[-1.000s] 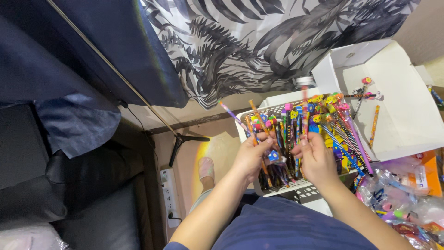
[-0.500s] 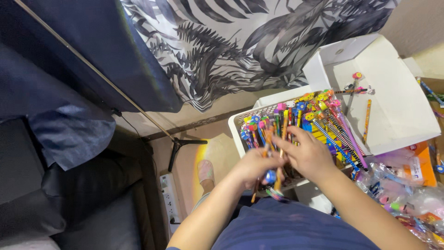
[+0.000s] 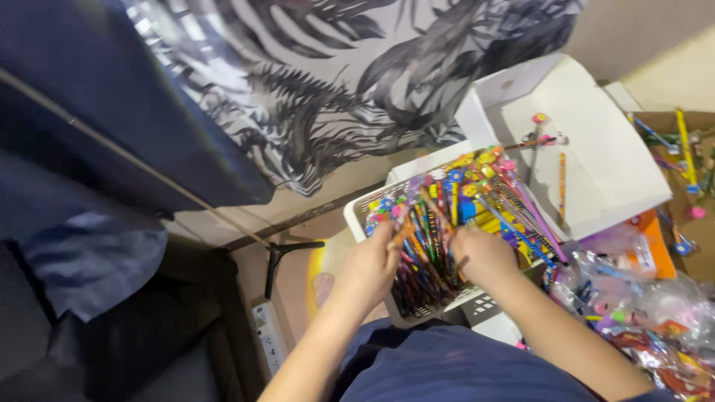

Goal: The person sorts colorful pencils from a white box into a white plastic basket. They pick up pencils, sometimes in small groups, and place them into the basket, occasionally adjusting the arrangement of pencils already inside.

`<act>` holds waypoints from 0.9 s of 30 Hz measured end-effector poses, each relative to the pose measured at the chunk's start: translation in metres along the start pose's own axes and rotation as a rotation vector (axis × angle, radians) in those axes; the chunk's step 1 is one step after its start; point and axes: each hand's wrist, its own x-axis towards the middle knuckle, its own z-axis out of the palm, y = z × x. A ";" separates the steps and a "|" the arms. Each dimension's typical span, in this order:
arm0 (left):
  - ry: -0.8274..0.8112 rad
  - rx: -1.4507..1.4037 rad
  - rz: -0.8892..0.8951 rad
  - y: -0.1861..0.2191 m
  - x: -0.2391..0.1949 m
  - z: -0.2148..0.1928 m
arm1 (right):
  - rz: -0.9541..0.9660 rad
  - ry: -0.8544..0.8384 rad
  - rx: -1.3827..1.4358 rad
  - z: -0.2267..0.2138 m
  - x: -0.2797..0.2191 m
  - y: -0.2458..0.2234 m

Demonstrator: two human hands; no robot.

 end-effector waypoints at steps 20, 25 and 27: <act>0.030 1.474 1.318 -0.045 0.109 0.020 | 0.354 0.630 0.051 -0.040 -0.055 0.164; 0.099 1.362 1.317 -0.027 0.091 0.036 | 0.814 0.512 0.120 -0.112 -0.045 0.265; 0.107 1.397 1.297 -0.022 0.083 0.039 | 0.830 0.594 0.169 -0.131 -0.035 0.306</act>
